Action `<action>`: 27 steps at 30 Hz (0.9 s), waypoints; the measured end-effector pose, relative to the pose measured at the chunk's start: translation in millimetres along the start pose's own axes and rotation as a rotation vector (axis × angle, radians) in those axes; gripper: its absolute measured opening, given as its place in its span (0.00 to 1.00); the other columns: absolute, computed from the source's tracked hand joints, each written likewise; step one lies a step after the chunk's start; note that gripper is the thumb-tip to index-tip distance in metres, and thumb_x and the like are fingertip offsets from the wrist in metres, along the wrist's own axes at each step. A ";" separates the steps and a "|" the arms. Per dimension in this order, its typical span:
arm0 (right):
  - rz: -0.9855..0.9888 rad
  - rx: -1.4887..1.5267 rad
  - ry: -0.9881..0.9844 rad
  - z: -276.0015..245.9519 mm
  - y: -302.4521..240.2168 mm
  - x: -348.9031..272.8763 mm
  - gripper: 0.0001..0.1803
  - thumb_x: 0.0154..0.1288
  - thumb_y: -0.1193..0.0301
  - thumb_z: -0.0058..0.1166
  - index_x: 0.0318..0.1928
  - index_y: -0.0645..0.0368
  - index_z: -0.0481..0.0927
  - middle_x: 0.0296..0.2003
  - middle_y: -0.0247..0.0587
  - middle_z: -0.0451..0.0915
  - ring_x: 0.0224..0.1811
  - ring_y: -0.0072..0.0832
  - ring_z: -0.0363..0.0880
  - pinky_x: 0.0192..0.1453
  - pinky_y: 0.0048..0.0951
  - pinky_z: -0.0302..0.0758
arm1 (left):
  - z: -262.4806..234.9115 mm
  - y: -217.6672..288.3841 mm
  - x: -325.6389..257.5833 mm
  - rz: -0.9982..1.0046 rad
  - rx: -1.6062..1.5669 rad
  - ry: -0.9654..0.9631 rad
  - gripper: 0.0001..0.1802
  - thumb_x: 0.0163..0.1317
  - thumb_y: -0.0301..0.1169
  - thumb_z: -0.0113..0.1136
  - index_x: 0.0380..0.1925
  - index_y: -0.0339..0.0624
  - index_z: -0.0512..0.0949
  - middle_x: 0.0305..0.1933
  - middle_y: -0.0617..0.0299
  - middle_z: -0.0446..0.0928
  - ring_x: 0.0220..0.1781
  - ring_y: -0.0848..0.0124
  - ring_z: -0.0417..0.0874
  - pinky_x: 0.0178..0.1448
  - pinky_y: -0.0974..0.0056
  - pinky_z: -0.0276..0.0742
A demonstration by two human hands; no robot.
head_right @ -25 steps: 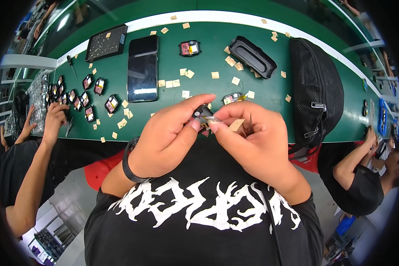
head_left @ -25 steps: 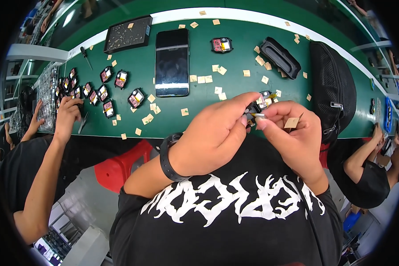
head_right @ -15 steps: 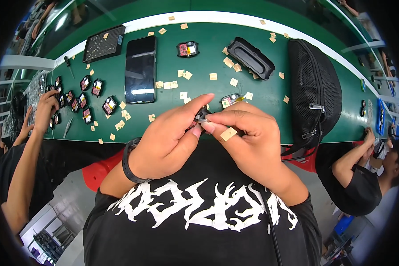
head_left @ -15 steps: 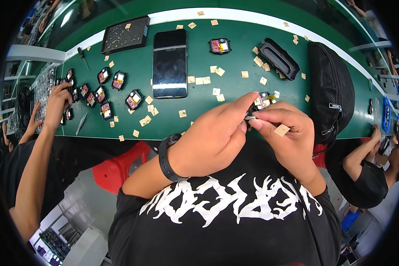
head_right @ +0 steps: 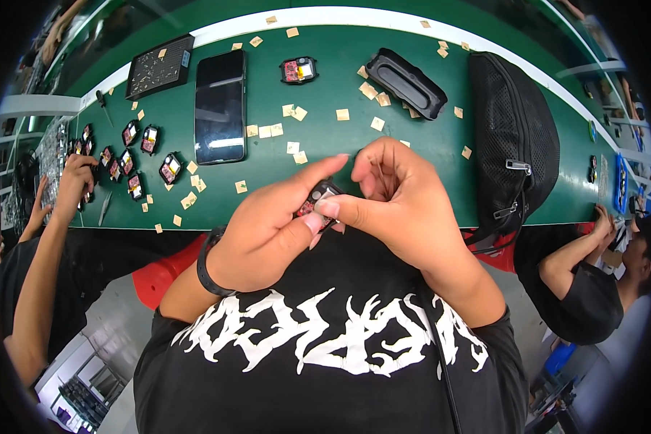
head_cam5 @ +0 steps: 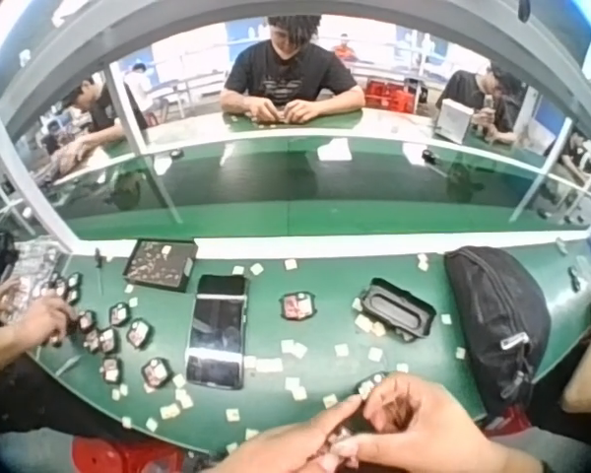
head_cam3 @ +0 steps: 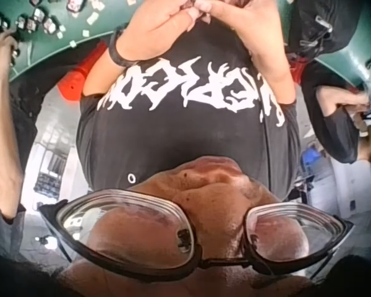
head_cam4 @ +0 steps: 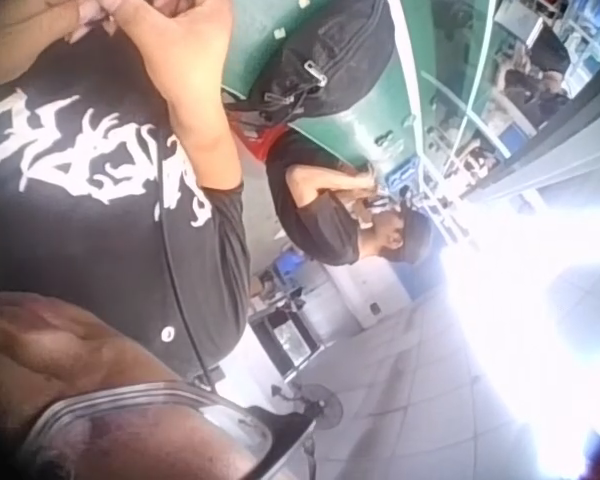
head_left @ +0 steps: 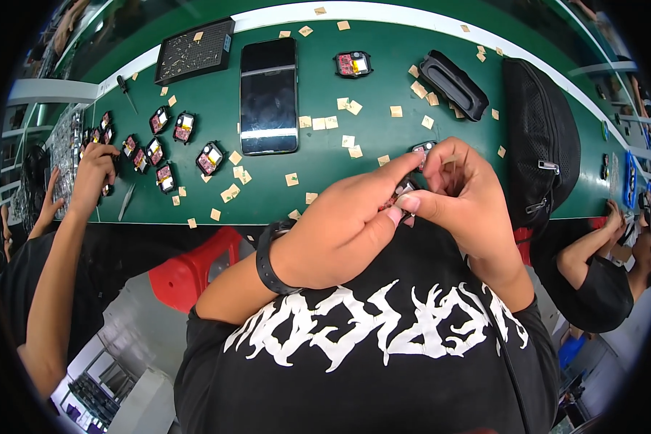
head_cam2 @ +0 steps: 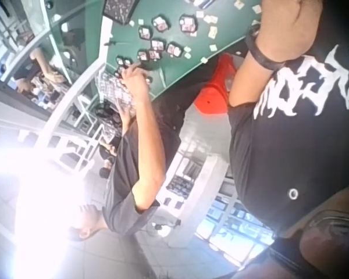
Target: The person is seen assembling small electronic components at a workbench, involving placing pieces and using a small screwdriver.
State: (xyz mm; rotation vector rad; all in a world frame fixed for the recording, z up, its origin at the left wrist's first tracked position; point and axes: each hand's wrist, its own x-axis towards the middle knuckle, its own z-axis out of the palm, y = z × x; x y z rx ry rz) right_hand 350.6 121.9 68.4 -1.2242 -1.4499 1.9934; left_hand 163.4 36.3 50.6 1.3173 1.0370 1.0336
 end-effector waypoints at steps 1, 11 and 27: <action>0.002 -0.001 -0.001 -1.4 -1.0 -1.9 0.16 0.59 0.78 0.72 0.39 0.58 0.74 0.31 0.25 0.71 0.31 0.09 0.70 0.33 0.14 0.67 | 0.2 5.9 -0.4 -0.201 -0.187 0.000 0.30 0.72 0.23 0.48 0.74 0.34 0.60 0.42 0.56 0.82 0.35 0.75 0.76 0.43 0.70 0.74; -0.358 -0.317 -0.173 -25.6 4.2 -36.1 0.13 0.67 0.74 0.62 0.25 0.65 0.78 0.20 0.37 0.74 0.20 0.21 0.69 0.25 0.27 0.63 | -10.9 17.9 2.1 -0.291 -0.336 0.129 0.19 0.75 0.29 0.50 0.63 0.35 0.74 0.39 0.61 0.81 0.30 0.83 0.71 0.35 0.76 0.68; -0.485 -0.687 0.005 -20.8 -5.2 -43.7 0.13 0.61 0.80 0.64 0.46 0.65 0.79 0.35 0.45 0.79 0.33 0.32 0.79 0.36 0.31 0.75 | -10.3 13.5 1.0 -0.330 -0.334 0.120 0.15 0.73 0.26 0.51 0.55 0.32 0.78 0.34 0.67 0.76 0.32 0.82 0.77 0.38 0.74 0.74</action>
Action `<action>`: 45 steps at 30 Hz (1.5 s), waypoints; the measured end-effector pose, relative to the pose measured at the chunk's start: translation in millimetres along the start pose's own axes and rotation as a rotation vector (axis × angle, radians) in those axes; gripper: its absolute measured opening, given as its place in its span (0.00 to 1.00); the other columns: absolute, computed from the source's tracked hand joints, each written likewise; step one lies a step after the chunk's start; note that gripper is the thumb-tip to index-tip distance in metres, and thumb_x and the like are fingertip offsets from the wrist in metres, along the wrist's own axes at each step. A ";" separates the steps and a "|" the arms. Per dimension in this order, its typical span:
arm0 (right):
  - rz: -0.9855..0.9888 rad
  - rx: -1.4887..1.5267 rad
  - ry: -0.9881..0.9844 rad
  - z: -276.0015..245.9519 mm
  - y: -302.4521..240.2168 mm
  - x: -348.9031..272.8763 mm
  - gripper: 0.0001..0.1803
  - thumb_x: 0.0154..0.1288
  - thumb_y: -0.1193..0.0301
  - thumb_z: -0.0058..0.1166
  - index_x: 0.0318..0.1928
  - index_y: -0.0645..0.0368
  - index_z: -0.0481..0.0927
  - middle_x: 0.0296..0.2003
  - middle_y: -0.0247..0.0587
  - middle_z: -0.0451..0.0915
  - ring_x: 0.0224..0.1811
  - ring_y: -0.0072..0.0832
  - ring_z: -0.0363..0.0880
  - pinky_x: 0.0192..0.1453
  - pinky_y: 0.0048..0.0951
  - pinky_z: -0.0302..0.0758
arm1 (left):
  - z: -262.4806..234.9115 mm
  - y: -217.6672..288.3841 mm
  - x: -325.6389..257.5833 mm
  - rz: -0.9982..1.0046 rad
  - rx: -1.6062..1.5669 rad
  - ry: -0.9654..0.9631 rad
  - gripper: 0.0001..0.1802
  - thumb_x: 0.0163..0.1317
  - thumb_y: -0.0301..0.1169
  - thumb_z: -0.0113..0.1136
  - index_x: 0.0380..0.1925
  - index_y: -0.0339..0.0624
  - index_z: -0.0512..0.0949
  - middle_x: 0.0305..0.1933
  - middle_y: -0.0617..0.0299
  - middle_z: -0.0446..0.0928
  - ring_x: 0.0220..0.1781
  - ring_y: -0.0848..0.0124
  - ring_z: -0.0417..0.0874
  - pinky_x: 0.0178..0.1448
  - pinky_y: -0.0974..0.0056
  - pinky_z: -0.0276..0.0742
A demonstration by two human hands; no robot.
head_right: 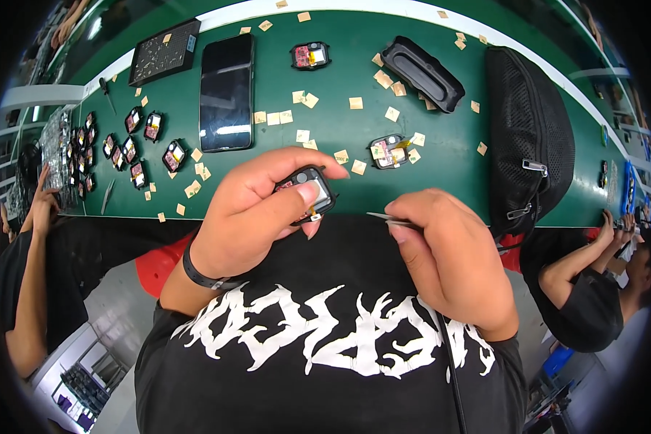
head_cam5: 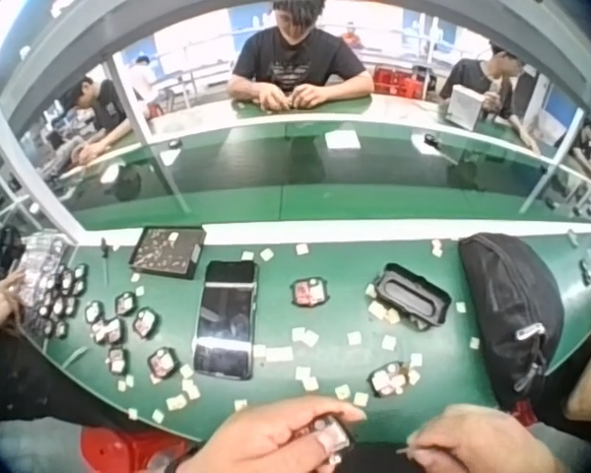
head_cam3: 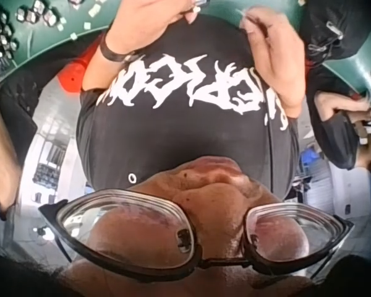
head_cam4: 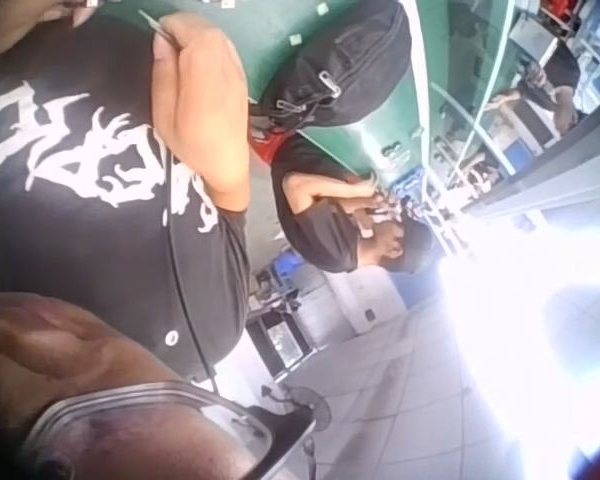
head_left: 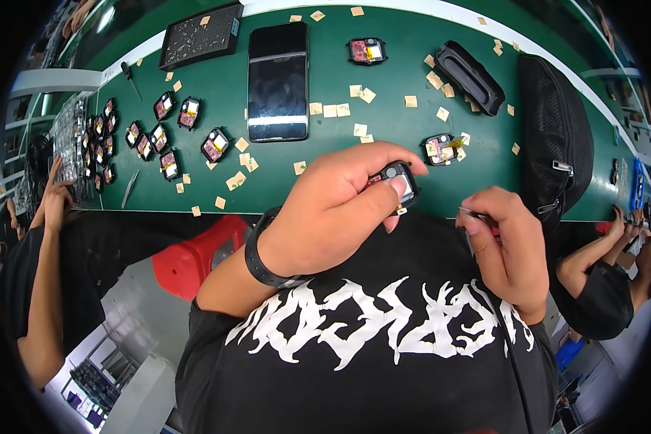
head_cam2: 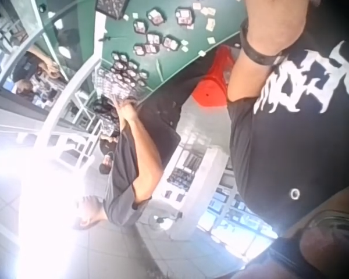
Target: The person is seen assembling small electronic components at a workbench, involving placing pieces and using a small screwdriver.
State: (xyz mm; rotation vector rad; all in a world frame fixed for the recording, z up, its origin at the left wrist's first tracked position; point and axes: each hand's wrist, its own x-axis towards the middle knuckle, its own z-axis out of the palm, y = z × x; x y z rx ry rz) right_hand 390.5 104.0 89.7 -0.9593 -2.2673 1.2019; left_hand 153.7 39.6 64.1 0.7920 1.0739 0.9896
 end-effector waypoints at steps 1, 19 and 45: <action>-0.195 -0.120 -0.034 -3.4 0.9 6.6 0.15 0.57 0.81 0.65 0.46 0.64 0.80 0.35 0.43 0.80 0.33 0.32 0.78 0.35 0.31 0.75 | 0.3 8.8 -2.5 -0.065 -0.027 -0.014 0.17 0.73 0.27 0.48 0.56 0.33 0.77 0.34 0.67 0.76 0.31 0.82 0.75 0.36 0.74 0.73; -0.715 -0.489 -0.038 -4.1 -12.6 33.3 0.17 0.38 0.77 0.63 0.35 0.70 0.82 0.30 0.45 0.80 0.23 0.31 0.75 0.22 0.27 0.71 | 3.8 11.2 -7.0 0.199 0.344 -0.090 0.17 0.78 0.31 0.46 0.58 0.35 0.76 0.25 0.69 0.71 0.22 0.82 0.70 0.28 0.74 0.66; -0.742 -0.438 0.127 14.3 -10.6 22.2 0.16 0.37 0.77 0.64 0.32 0.72 0.83 0.26 0.49 0.82 0.22 0.34 0.77 0.26 0.28 0.73 | -3.7 3.9 -5.3 0.337 0.506 -0.141 0.16 0.78 0.30 0.46 0.56 0.34 0.78 0.28 0.65 0.78 0.22 0.79 0.75 0.28 0.71 0.69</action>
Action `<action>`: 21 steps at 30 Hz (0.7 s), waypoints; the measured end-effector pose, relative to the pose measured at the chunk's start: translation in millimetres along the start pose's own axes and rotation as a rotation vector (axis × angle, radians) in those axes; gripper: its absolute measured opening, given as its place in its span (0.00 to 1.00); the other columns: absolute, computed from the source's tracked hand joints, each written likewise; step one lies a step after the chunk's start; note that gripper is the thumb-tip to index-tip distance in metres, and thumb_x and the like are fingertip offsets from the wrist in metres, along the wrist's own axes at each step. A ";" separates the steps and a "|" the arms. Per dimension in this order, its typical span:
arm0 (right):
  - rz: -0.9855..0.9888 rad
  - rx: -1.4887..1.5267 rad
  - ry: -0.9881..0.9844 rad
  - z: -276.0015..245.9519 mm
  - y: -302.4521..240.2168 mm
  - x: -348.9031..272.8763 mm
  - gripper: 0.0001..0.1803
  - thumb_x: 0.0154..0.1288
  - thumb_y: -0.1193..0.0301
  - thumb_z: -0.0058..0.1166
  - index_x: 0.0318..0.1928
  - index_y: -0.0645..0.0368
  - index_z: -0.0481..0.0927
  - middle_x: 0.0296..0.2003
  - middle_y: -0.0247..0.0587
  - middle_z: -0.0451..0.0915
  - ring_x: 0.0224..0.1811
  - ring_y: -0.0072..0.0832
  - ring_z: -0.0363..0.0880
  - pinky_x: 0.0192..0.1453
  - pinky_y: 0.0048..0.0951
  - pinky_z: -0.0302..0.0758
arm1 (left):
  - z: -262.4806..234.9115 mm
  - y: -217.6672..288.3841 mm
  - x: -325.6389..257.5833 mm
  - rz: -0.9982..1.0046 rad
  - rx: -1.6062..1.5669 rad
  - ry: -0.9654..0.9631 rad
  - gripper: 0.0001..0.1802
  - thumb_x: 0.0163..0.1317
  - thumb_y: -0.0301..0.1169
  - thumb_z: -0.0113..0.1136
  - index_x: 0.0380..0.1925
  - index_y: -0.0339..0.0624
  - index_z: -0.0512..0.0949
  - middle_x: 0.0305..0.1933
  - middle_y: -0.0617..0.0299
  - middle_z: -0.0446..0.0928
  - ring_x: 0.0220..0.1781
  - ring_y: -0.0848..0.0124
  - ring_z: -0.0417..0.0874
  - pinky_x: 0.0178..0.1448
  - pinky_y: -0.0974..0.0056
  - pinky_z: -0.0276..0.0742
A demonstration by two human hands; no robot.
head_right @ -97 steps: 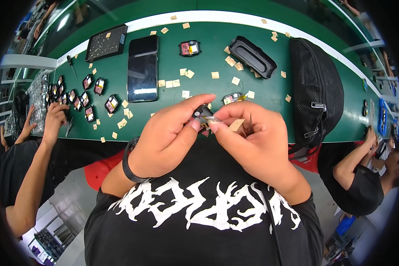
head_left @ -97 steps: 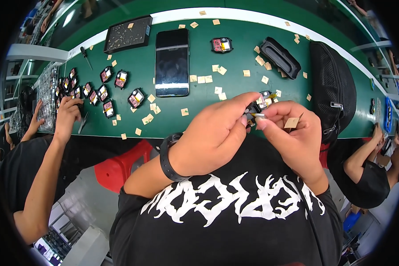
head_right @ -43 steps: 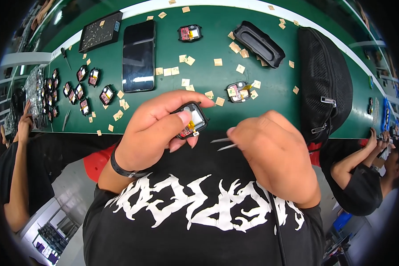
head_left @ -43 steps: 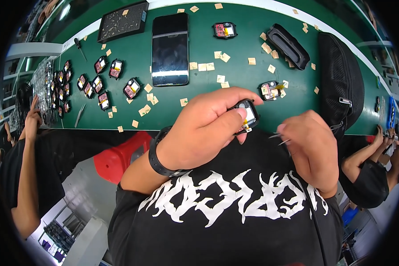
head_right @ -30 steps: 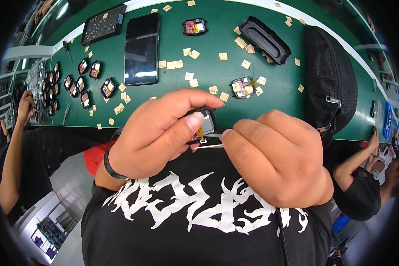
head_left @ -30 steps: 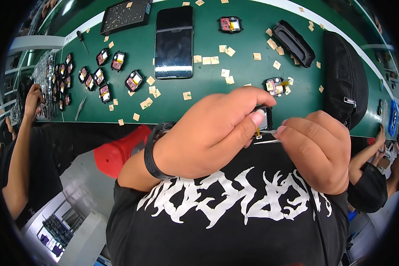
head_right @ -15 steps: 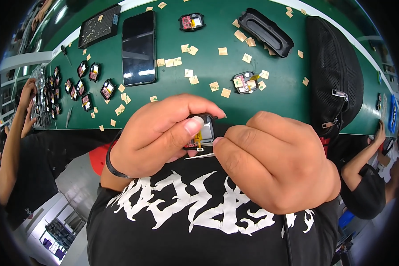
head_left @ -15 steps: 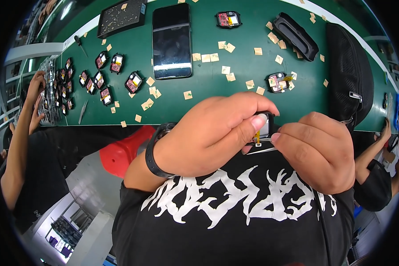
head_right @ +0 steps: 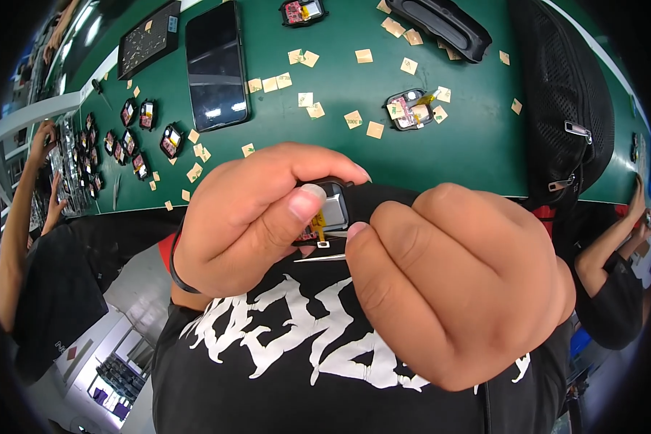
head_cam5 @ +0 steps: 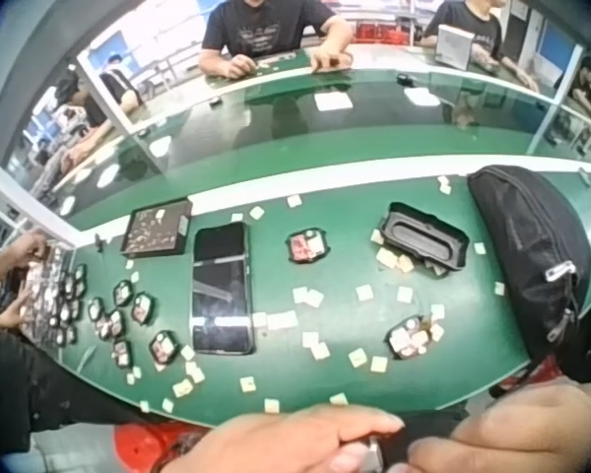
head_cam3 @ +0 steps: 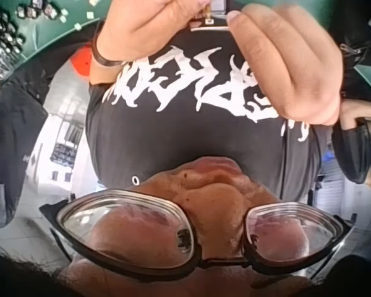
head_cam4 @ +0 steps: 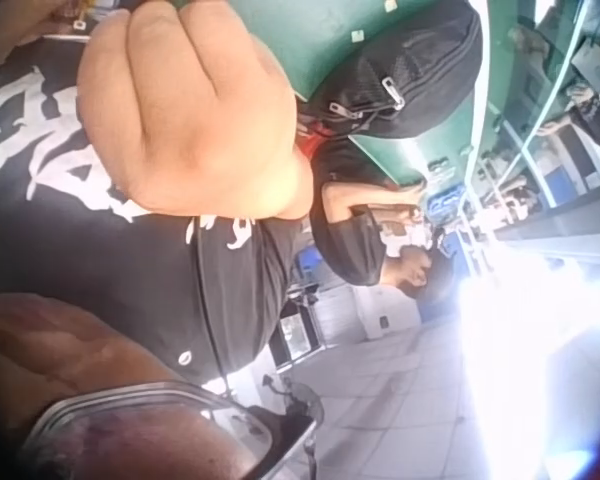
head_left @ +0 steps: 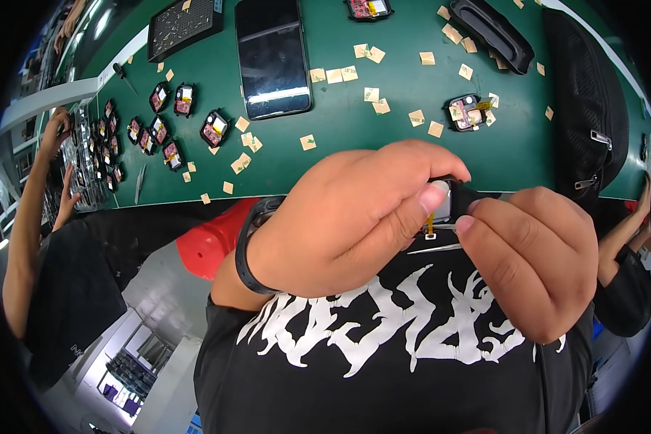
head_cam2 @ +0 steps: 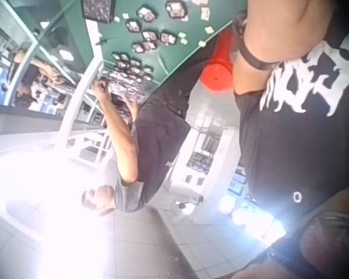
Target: The person is seen assembling small electronic components at a workbench, involving placing pieces and using a small screwdriver.
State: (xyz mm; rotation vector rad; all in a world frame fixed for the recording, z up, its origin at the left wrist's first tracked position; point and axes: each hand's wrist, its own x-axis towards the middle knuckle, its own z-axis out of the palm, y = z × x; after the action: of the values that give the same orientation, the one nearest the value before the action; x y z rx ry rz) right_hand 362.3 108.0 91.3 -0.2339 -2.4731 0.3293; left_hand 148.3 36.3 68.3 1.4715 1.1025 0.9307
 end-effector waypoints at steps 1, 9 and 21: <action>-0.012 -0.047 0.015 2.1 -1.0 -0.2 0.15 0.37 0.76 0.64 0.31 0.70 0.84 0.26 0.48 0.83 0.23 0.34 0.77 0.27 0.28 0.74 | -1.1 -0.6 -1.1 -0.002 0.010 0.004 0.16 0.78 0.30 0.46 0.55 0.35 0.78 0.29 0.64 0.79 0.23 0.79 0.75 0.28 0.71 0.69; 0.013 0.015 -0.031 -2.5 -0.3 0.2 0.16 0.37 0.76 0.65 0.31 0.71 0.84 0.25 0.47 0.82 0.23 0.34 0.77 0.28 0.27 0.74 | -1.5 -0.1 0.3 -0.065 -0.044 -0.049 0.15 0.77 0.29 0.47 0.55 0.34 0.78 0.38 0.60 0.82 0.25 0.78 0.79 0.30 0.71 0.73; 0.084 -0.004 -0.034 -3.3 -6.6 -1.1 0.15 0.39 0.75 0.65 0.32 0.70 0.84 0.26 0.47 0.83 0.25 0.34 0.78 0.30 0.29 0.75 | -3.7 -1.2 4.4 -0.012 -0.008 -0.062 0.15 0.78 0.30 0.47 0.54 0.35 0.79 0.35 0.62 0.82 0.24 0.79 0.79 0.29 0.72 0.73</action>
State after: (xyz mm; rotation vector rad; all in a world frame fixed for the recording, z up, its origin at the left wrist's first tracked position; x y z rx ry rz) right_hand 364.6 102.0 95.1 -0.3376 -2.5017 0.3669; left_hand 145.8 41.6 67.8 1.4766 1.0603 0.8749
